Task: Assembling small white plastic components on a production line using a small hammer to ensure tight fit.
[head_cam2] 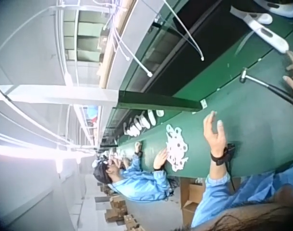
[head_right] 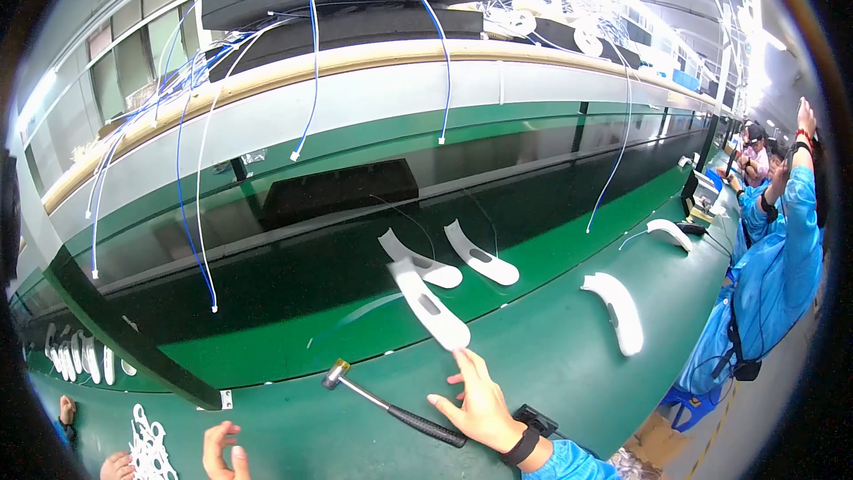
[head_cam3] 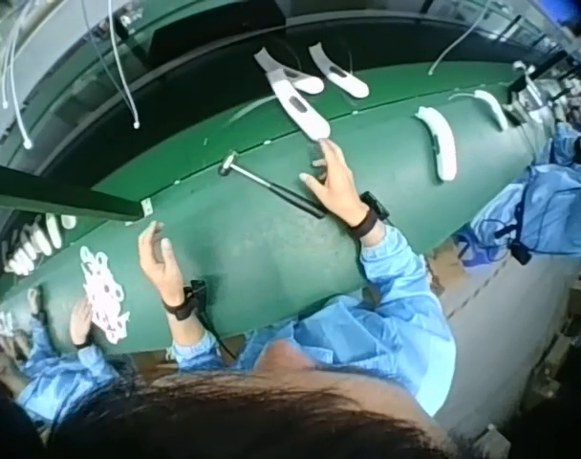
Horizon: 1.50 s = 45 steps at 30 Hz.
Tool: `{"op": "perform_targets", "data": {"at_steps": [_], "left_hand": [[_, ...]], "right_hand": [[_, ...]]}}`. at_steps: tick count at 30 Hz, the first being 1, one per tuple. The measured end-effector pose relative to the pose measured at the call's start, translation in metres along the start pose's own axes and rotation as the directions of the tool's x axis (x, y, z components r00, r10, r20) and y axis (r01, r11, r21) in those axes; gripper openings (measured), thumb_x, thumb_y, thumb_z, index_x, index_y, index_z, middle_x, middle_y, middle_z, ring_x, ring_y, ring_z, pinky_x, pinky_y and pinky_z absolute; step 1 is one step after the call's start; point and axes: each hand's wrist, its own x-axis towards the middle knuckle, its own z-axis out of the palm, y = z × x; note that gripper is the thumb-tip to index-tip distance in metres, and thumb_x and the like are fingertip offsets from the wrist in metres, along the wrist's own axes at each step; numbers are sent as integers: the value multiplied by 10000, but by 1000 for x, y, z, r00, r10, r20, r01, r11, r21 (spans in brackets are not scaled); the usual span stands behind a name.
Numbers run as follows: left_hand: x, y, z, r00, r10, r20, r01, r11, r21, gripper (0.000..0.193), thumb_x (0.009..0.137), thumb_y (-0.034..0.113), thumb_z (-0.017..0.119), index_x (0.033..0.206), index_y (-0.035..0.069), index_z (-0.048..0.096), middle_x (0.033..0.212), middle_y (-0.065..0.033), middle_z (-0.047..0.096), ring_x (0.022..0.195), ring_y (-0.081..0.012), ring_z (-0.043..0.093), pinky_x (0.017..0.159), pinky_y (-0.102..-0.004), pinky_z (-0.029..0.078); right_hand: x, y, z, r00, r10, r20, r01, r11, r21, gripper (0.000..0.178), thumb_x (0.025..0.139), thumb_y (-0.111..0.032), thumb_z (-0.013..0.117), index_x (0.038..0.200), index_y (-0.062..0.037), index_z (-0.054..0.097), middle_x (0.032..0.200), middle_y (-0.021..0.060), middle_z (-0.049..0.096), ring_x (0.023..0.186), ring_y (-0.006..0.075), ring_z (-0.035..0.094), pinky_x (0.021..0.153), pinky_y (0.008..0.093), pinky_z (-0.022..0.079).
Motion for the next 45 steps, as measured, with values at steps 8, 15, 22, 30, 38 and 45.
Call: {"op": "perform_targets", "data": {"at_steps": [8, 15, 22, 30, 38, 45], "left_hand": [[-3, 1, 34, 966, 47, 253, -52, 999, 13, 104, 871, 78, 662, 914, -12, 690, 684, -106, 610, 578, -189, 561, 588, -288, 455], [-12, -26, 49, 893, -165, 419, 204, 978, -50, 129, 899, 110, 652, 912, -14, 685, 684, -48, 615, 600, -86, 520, 558, -248, 430], [-16, -45, 56, 834, -313, 454, 467, 838, -282, 125, 936, 111, 612, 955, 10, 683, 692, 31, 587, 583, -41, 490, 528, -198, 393], [-15, -51, 57, 817, -337, 468, 483, 843, -237, 136, 942, 127, 612, 989, 21, 684, 696, 31, 587, 569, -35, 484, 509, -190, 381], [-16, -55, 53, 813, -328, 481, 480, 845, -236, 140, 947, 114, 599, 998, 10, 678, 698, 16, 594, 555, -37, 480, 499, -187, 379], [-12, -47, 53, 819, -315, 480, 454, 867, -205, 154, 949, 127, 594, 978, -5, 670, 698, 5, 590, 561, -50, 485, 509, -196, 383]], "right_hand": [[-2, -11, 8, 979, -37, 202, 75, 980, -184, 423, 822, -304, 747, 1156, -73, 630, 1078, 72, 611, 795, 177, 655, 626, 299, 546], [-7, -2, 18, 944, -166, 284, 224, 956, -187, 393, 840, -387, 710, 1099, -96, 660, 1023, 44, 638, 880, 243, 640, 742, 338, 530], [-9, 6, 22, 917, -252, 308, 319, 929, -190, 359, 832, -371, 721, 1085, -120, 673, 1028, 26, 643, 888, 243, 632, 769, 341, 519], [-10, 6, 20, 915, -236, 328, 318, 922, -222, 363, 855, -365, 691, 1123, -125, 647, 1050, 28, 626, 916, 238, 628, 801, 345, 516], [-10, 1, 22, 908, -267, 323, 338, 922, -187, 340, 898, -349, 642, 1132, -104, 627, 1048, 37, 602, 917, 230, 617, 815, 354, 509], [-13, 2, 22, 901, -402, 162, 424, 894, -146, 277, 822, -289, 703, 989, -76, 646, 849, 107, 608, 782, 310, 606, 696, 407, 492]]}}
